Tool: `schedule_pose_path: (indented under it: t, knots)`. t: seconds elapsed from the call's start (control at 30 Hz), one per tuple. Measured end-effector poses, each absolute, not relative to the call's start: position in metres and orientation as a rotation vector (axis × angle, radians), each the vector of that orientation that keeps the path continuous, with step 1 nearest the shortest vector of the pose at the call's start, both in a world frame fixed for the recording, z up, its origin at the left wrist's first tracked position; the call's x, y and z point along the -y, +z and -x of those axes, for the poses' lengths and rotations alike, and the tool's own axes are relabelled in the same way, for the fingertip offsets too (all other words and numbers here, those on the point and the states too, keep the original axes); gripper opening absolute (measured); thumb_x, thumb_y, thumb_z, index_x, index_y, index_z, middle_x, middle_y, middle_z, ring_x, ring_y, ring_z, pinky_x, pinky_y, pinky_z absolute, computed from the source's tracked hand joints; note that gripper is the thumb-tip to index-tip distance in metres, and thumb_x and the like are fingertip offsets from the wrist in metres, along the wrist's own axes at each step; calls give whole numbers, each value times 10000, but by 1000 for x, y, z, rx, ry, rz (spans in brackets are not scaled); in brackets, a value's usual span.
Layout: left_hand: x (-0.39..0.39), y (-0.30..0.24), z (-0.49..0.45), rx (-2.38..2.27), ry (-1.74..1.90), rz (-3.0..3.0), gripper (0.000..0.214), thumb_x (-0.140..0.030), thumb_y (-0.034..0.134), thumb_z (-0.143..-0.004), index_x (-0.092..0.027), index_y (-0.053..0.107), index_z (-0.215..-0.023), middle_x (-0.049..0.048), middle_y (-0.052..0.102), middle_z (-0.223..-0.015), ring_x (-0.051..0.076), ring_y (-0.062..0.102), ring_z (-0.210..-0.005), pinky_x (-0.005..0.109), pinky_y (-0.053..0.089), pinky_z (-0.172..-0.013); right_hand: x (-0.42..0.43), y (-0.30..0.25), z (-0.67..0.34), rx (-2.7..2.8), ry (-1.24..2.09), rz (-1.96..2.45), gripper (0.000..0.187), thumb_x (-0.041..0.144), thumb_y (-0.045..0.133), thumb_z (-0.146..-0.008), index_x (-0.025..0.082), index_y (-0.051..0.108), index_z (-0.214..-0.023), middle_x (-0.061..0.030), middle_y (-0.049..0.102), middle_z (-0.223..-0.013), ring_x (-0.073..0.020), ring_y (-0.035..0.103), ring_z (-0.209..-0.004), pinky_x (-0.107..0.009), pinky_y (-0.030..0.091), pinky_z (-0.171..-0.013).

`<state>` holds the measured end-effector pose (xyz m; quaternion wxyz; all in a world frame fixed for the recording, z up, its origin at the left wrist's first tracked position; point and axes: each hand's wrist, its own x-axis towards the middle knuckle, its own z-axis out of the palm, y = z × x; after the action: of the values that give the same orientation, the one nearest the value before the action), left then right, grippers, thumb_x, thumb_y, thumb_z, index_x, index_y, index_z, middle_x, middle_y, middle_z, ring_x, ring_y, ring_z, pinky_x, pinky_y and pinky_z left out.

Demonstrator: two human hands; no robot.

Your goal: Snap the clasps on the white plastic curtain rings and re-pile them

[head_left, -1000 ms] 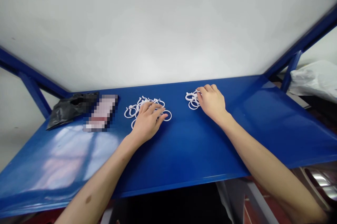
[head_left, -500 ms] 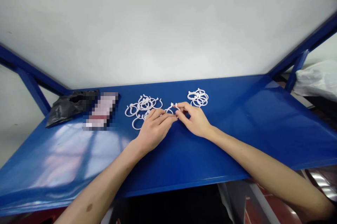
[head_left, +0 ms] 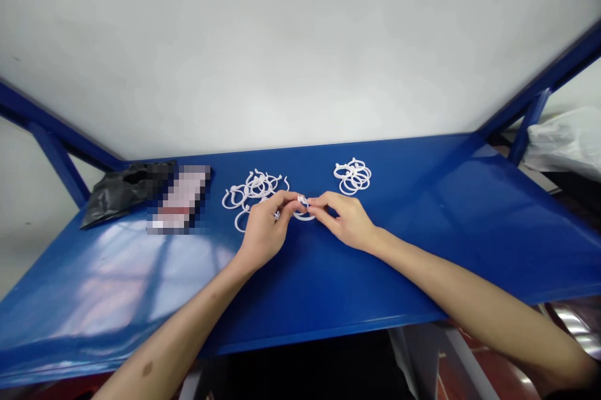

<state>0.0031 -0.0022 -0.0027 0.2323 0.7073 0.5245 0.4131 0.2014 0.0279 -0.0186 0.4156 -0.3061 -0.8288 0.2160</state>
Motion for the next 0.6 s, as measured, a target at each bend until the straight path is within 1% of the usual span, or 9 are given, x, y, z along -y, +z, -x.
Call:
schedule_pose_path:
  t: [0.07,0.13,0.23,0.4,0.5,0.6]
  knots:
    - [5,-1,-4,-1435,1143,-1920,211,-312,534,-976,-214,699,-890,13,771,-847,144,691,-717,261,532,-697,-28,-18,-202,2087,512,727,157,301,562,-1003,218,694,-982,-28,757,-898,-147,713,-795,-257,553,-694]
    - [8,0,-5,-1436,1157,-1936,208,-303,538,-967,-214,696,-863,14,768,-822,147,692,-705,263,538,-698,-27,-18,-202,2086,503,718,173,308,565,-1004,221,713,-989,-30,763,-888,-148,712,-789,-269,564,-715]
    - [9,-2,-6,-1455,1174,-1988,182,-262,538,-949,-214,686,-855,13,762,-795,152,701,-703,260,546,-695,-26,-20,-203,2100,476,677,184,304,565,-1004,216,726,-1021,-38,766,-884,-147,704,-775,-271,569,-703]
    - [8,-9,-5,-1420,1200,-2078,165,-195,532,-933,-216,677,-858,16,758,-832,157,710,-748,259,544,-694,-25,-24,-204,2173,373,558,205,268,527,-1020,215,718,-1073,-45,773,-890,-156,692,-778,-287,574,-686]
    - [6,-7,-5,-1396,1176,-2190,155,-195,534,-956,-217,680,-908,18,750,-860,149,687,-756,257,533,-697,-29,-22,-205,2208,303,570,208,257,509,-1026,214,711,-1053,-50,765,-911,-162,686,-791,-300,573,-690]
    - [0,-5,0,-1410,1167,-2383,181,-215,525,-977,-212,692,-1046,50,746,-973,185,654,-861,326,537,-812,-38,-16,-207,2219,191,662,196,261,516,-1018,217,706,-1036,-59,748,-933,-187,675,-849,-346,567,-764]
